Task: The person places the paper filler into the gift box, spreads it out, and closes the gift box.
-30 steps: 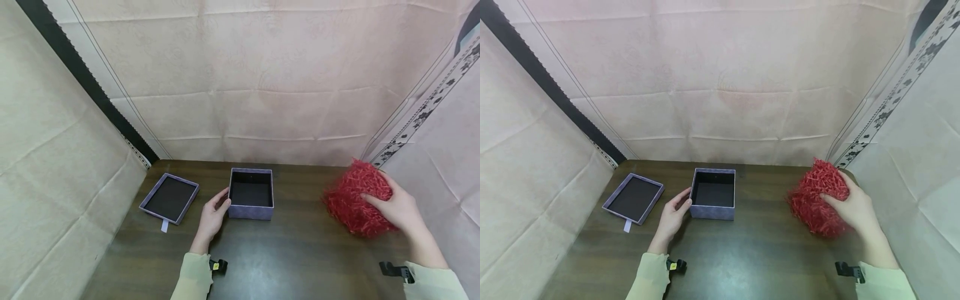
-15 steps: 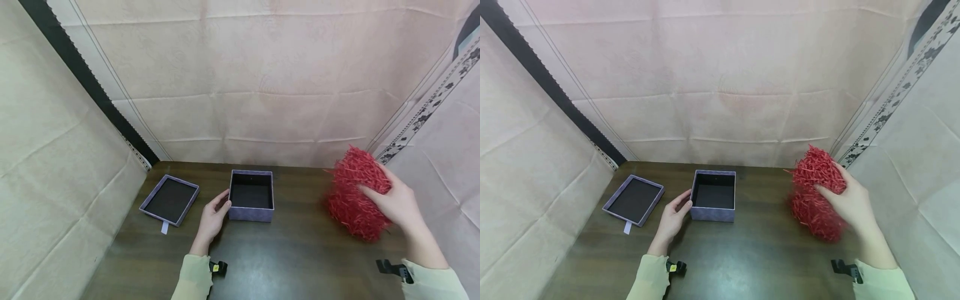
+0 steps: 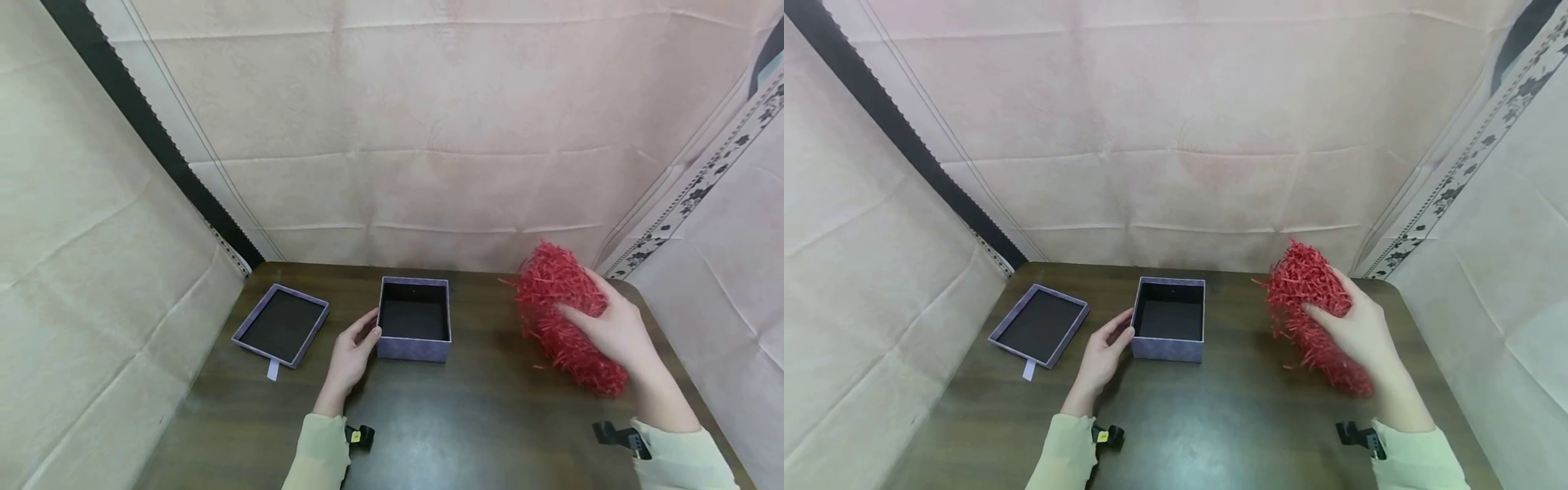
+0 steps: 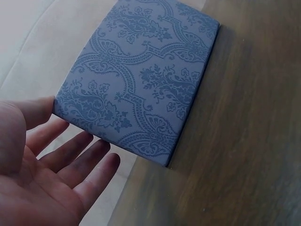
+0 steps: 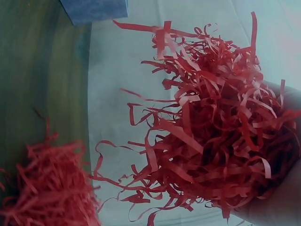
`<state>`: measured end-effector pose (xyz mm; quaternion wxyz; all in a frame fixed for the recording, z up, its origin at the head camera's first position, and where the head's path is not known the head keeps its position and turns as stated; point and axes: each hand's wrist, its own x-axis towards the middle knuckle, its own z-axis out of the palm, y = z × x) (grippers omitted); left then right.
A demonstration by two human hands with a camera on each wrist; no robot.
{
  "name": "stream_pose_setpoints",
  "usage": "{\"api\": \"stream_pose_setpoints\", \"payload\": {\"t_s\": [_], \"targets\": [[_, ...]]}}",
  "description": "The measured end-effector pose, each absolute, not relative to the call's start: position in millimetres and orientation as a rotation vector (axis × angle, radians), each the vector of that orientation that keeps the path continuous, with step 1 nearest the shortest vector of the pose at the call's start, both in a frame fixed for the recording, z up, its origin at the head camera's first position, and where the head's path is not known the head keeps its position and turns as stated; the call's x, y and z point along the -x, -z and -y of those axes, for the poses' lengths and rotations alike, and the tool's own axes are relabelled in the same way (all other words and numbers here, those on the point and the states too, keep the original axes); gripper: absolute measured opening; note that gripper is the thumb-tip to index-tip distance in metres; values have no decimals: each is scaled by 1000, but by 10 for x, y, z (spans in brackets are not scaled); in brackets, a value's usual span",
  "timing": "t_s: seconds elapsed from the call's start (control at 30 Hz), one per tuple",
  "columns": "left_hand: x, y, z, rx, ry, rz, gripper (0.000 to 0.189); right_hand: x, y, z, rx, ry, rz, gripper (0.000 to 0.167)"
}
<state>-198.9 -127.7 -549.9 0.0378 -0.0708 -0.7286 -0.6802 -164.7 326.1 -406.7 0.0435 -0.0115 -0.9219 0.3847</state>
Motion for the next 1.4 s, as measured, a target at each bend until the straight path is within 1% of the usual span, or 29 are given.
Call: {"api": "stream_pose_setpoints", "payload": {"t_s": [0.3,0.6,0.83,1.17,1.4], "targets": [[1992,5510,1285,228,2084,2248,44,1699,4217,-3041,-53,-1210,2810,86],[1986,5515,1300,209,2084,2243,43,1855,4310,-2726,-161,-1322,2812,83],[1982,5516,1294,215,2093,2231,43,1980,4276,-2527,-225,-1285,2831,84],[1979,5513,1293,187,2067,2256,43,2099,4151,-2230,-328,-1335,2813,78],[1978,5503,1301,170,2066,2268,44,2175,4055,-2039,-391,-1384,2781,80]]}}
